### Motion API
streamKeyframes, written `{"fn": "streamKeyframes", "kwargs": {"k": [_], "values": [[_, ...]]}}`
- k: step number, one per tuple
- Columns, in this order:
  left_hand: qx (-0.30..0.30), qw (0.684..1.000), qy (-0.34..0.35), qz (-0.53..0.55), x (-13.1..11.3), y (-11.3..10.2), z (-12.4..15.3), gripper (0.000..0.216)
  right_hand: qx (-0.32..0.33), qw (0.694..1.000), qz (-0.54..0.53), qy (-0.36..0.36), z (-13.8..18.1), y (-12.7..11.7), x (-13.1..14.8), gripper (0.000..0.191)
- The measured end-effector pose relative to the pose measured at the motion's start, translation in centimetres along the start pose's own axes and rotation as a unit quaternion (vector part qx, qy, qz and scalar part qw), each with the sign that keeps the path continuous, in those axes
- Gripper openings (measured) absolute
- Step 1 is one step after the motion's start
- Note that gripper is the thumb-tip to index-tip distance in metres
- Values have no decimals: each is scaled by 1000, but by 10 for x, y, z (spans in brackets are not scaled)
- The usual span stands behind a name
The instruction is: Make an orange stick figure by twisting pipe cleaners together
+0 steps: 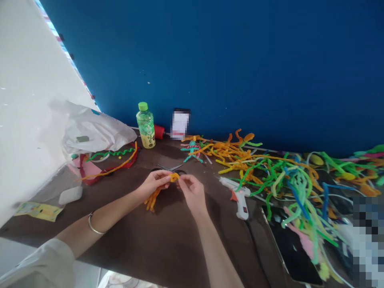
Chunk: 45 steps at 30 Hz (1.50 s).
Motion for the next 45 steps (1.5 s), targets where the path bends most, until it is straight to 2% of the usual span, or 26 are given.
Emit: {"fn": "streamKeyframes", "kwargs": {"k": [5,8,15,19,23,32,36,40,45], "values": [[33,999,-4,-2,3,-4,-3,40,-5,1000,6,-3,-2,-3,-1,26],[27,999,1,-27,1,-5,-2,39,2,1000,14,-14,-2,-4,0,24],[27,999,1,-36,-1,-1,0,40,89,985,123,-80,1,-2,3,26],[19,999,5,-37,4,-1,-3,38,78,977,164,-107,0,-3,-2,23],[24,999,10,-21,7,-1,-5,37,58,977,175,-105,-1,-4,-3,25],[24,999,-21,40,4,-1,-4,38,14,991,123,-46,-2,-1,1,30],[34,997,-33,63,2,-1,-3,38,19,992,118,-26,-3,-3,-1,33],[39,998,-17,35,-1,0,-1,35,33,984,162,-64,-3,-6,-3,30],[11,1000,-20,-15,-2,0,0,33,54,965,228,-119,-2,-7,-2,26]]}}
Point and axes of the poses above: each hand's wrist, its own z-axis away from the middle knuckle, its own y-axis out of the palm, x = y × z, the point moved 1 cm from there along -z, towards the middle knuckle, and after that the axes turned 13 degrees about -z, right-handed, at the moved point
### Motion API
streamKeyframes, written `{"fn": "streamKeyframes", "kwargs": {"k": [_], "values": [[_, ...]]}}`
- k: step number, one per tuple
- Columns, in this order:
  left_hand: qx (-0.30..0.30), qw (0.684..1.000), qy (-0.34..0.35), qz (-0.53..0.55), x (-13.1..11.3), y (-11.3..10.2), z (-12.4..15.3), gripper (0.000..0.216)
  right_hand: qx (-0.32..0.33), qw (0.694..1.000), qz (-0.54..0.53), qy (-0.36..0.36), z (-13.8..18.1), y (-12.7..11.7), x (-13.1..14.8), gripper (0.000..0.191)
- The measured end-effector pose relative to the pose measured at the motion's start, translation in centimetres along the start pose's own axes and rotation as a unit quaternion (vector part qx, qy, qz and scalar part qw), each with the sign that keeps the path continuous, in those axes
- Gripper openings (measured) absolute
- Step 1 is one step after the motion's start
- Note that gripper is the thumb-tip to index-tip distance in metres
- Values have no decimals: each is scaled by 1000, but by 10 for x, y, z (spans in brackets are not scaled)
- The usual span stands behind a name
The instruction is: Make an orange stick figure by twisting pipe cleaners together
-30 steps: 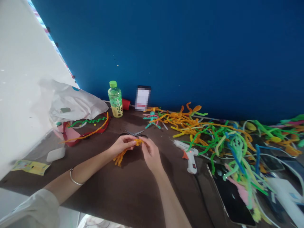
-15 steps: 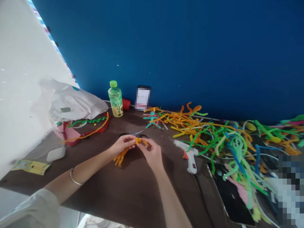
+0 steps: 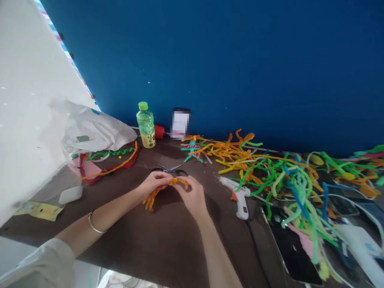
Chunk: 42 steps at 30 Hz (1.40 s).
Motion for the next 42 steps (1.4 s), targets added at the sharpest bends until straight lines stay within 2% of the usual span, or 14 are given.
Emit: {"fn": "streamKeyframes", "kwargs": {"k": [10,16,20,23,29,33,37,40,42], "values": [[23,997,-29,71,5,-3,-5,33,15,999,24,-26,-1,-5,-2,23],[9,997,-11,74,5,-5,-6,33,-26,998,-64,-11,-1,-3,0,25],[-8,998,2,58,3,-3,-5,32,-13,999,3,-48,1,-3,3,14],[-8,998,0,58,3,-2,-5,31,7,998,18,-62,2,-3,3,13],[6,994,-42,105,6,-2,-6,30,27,992,57,-110,2,-4,0,12],[18,992,-50,114,6,-2,-4,29,30,973,118,-198,1,-5,2,11],[6,995,-36,93,4,0,-3,30,29,930,236,-279,2,-4,4,14],[-5,997,-25,79,5,0,-3,28,43,892,320,-316,4,-3,5,15],[-7,997,-22,74,5,0,-3,28,46,883,338,-323,4,-3,6,15]]}}
Point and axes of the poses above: each hand's wrist, its own z-axis away from the middle knuckle, its own y-axis out of the palm, x = y × z, the point moved 1 cm from there along -z, towards the middle knuckle, and after that the axes turned 13 degrees about -z, right-handed, at the moved point
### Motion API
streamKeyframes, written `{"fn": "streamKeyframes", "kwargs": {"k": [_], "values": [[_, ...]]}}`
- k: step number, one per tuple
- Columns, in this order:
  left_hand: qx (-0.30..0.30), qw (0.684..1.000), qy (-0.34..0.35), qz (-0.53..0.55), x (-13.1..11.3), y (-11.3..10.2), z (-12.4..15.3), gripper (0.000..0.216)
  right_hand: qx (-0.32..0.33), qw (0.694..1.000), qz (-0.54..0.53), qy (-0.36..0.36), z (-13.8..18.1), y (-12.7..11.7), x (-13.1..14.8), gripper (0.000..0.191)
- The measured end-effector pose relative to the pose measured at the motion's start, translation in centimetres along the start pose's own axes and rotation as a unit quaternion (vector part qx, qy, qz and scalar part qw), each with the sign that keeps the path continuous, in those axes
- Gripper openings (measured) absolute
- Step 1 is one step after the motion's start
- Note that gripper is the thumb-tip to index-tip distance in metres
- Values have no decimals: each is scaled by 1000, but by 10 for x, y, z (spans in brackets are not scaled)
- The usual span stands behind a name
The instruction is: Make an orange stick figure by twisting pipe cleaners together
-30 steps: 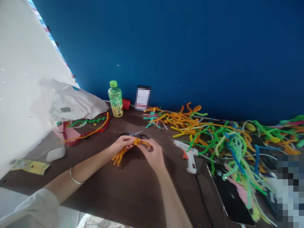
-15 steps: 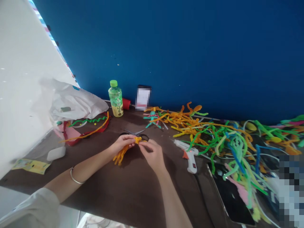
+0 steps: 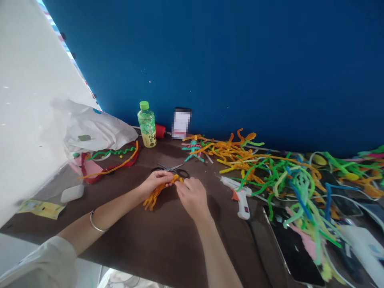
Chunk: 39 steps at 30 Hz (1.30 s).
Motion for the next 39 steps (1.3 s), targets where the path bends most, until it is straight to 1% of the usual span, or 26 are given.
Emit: {"fn": "streamKeyframes", "kwargs": {"k": [3,6,9,11,14,16,18,21,24,27,29,31,33,34,36,39], "values": [[1,1000,0,3,0,-1,0,28,-18,999,-33,12,-1,0,0,15],[9,1000,-7,23,0,-1,0,27,-47,991,-117,52,0,2,-1,14],[22,999,-22,44,1,-2,-1,26,-66,969,-212,109,0,3,-2,11],[35,998,-30,52,2,-3,-1,24,-67,951,-263,147,0,3,-1,9],[58,996,-34,63,4,-4,-2,23,-64,932,-307,184,-1,3,1,7],[63,995,-36,72,4,-4,-2,24,-73,930,-306,189,-2,3,1,5],[54,995,-36,77,4,-3,-1,26,-80,932,-298,188,-2,4,1,5],[45,997,-18,52,2,-3,1,32,-75,931,-302,189,-1,6,-1,5],[42,999,30,-4,2,-2,2,37,-70,935,-295,185,0,7,-3,5],[23,992,101,-77,4,-3,1,41,-62,947,-262,176,0,7,-3,6],[13,974,160,-159,4,-4,1,41,-52,953,-245,172,0,7,-4,7],[5,942,216,-257,3,-6,2,39,-42,955,-239,170,0,8,-4,7],[-3,913,245,-325,2,-8,3,37,-41,955,-241,167,1,8,-4,7],[-5,910,245,-336,3,-8,4,37,-43,955,-243,165,1,7,-4,7],[-3,926,220,-306,5,-7,4,37,-49,954,-248,164,0,6,-3,6],[4,966,158,-203,9,-3,3,41,-66,946,-262,180,-2,4,-2,5]]}}
Point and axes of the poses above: each hand's wrist, its own z-axis away from the middle knuckle, its own y-axis out of the palm, x = y × z, the point moved 1 cm from there along -z, towards the middle knuckle, and after that the axes turned 13 degrees about -z, right-handed, at the moved point
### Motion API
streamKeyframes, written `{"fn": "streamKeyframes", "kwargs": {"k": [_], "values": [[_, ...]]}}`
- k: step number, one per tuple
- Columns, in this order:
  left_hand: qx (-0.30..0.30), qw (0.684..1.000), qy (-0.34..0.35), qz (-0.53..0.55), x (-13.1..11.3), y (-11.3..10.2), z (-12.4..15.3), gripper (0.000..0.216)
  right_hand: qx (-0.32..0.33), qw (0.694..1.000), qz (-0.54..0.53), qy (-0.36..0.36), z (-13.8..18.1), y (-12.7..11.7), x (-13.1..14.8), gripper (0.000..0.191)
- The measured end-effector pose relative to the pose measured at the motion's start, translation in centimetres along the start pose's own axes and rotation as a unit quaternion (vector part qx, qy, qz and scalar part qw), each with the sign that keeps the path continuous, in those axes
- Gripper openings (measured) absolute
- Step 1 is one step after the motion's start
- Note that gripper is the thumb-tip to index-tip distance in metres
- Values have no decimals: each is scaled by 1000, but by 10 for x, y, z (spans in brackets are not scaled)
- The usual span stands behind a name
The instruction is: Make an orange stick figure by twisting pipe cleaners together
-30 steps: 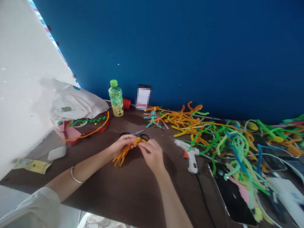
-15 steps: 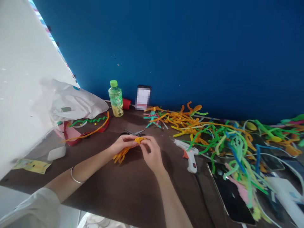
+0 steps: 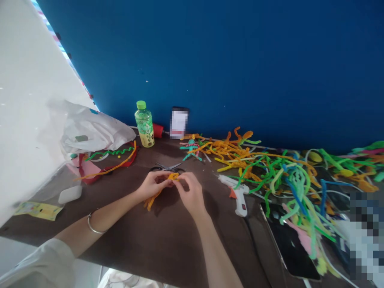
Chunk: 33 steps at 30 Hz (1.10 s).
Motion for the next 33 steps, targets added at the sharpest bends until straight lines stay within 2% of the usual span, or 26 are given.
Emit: {"fn": "streamKeyframes", "kwargs": {"k": [5,11,18,26,33], "values": [[-27,989,-64,132,-5,4,-2,43,-40,993,-81,82,-1,0,3,11],[-7,965,-129,230,-10,1,-4,36,-81,953,-175,235,-3,1,1,20],[57,943,-194,264,-9,-2,-5,30,-68,937,-212,268,-4,-2,-3,26],[133,940,-183,254,-4,-6,-4,29,-77,915,-274,286,0,0,-11,28],[180,964,-126,150,-8,-9,-3,34,-58,881,-340,322,1,-2,-17,33]]}}
Point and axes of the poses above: each hand's wrist, its own z-axis away from the middle knuckle, its own y-axis out of the palm, x = y × z, the point moved 1 cm from there along -z, towards the middle knuckle, and after that the axes turned 13 degrees about -z, right-handed, at the moved point
